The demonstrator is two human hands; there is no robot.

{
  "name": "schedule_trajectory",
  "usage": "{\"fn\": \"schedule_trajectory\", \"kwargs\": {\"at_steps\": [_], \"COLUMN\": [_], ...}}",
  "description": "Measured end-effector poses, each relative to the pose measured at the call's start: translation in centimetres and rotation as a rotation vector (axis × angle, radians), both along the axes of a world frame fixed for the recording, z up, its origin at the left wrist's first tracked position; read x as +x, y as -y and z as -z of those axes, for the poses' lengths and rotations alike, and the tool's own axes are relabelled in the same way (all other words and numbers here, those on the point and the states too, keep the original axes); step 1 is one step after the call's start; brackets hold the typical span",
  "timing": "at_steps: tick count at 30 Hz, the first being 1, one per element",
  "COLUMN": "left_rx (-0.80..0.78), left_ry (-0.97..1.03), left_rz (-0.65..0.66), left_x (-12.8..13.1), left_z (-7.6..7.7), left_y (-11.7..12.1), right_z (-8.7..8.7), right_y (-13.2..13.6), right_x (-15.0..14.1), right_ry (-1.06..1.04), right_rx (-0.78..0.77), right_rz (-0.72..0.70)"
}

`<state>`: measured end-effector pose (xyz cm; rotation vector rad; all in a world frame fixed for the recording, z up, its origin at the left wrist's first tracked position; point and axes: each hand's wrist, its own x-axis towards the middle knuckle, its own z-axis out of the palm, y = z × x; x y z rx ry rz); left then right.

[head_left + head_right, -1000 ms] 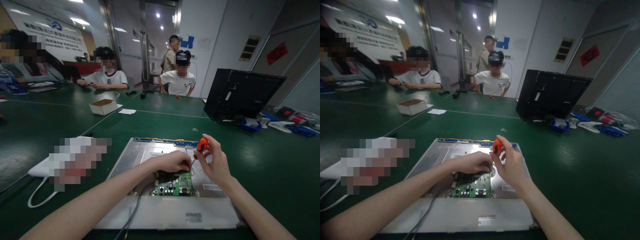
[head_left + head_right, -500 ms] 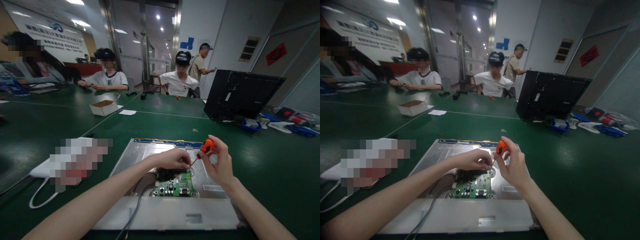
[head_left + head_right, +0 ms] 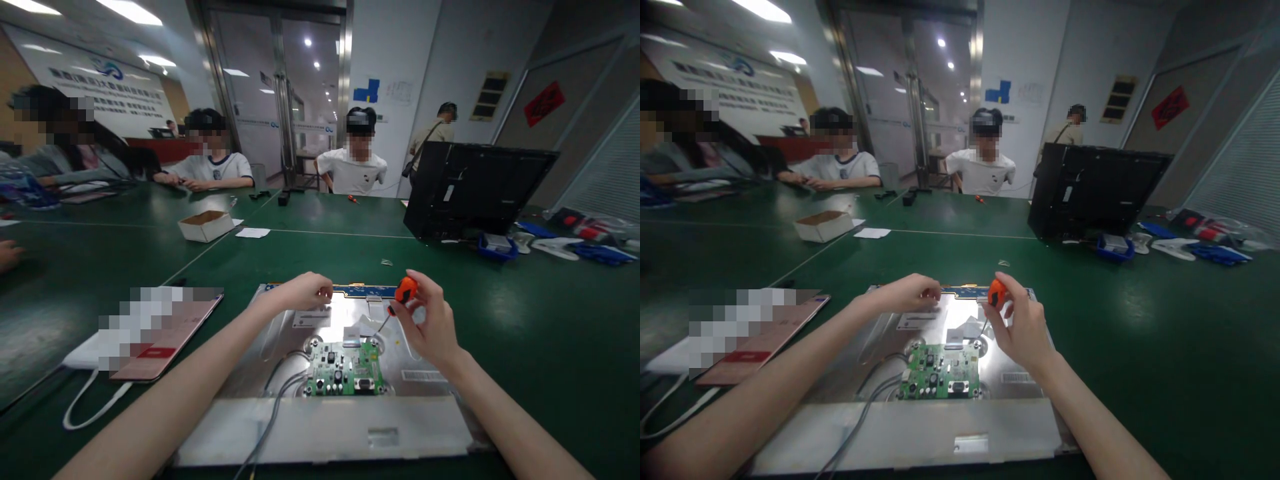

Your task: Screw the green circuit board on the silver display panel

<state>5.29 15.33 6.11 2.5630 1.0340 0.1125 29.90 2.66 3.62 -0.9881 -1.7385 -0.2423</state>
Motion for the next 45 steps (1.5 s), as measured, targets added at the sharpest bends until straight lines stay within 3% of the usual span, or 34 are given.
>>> {"fn": "schedule_trajectory", "kwargs": {"at_steps": [8,14,19,21,23,28,33,45], "left_rx": [0.021,0.02,-0.035,-0.116,-0.075,0.095,0.235,0.288], "left_ry": [-0.058,-0.003,0.12,0.268,0.345,0.232,0.132,0.151], "left_rz": [-0.089,-0.088,0.037,0.175,0.261,0.343,0.302,0.26], "left_x": [-0.4,-0.2,1.9,3.0,3.9,5.3,5.4,5.1], "left_z": [1.4,0.5,-0.5,-0.5,0.0,1.6,2.7,4.7], "left_y": [1.3,2.7,7.1,9.3,11.2,13.7,14.0,14.6], "right_z": [-0.6,-2.7,-4.0,-4.2,-4.2,-4.2,-4.6,-3.6], "right_y": [0.1,1.8,5.1,6.5,7.8,9.9,9.5,7.1], "right_x": [-0.2,-0.6,-0.6,-0.7,-0.8,-1.3,-1.0,-0.3], "right_ry": [0.018,0.004,-0.071,-0.161,-0.248,-0.307,-0.285,-0.099], "right_rx": [0.005,0.035,-0.07,-0.106,-0.148,-0.216,-0.24,-0.376], "right_rz": [-0.021,-0.048,0.002,0.062,0.129,0.226,0.216,0.005]}}
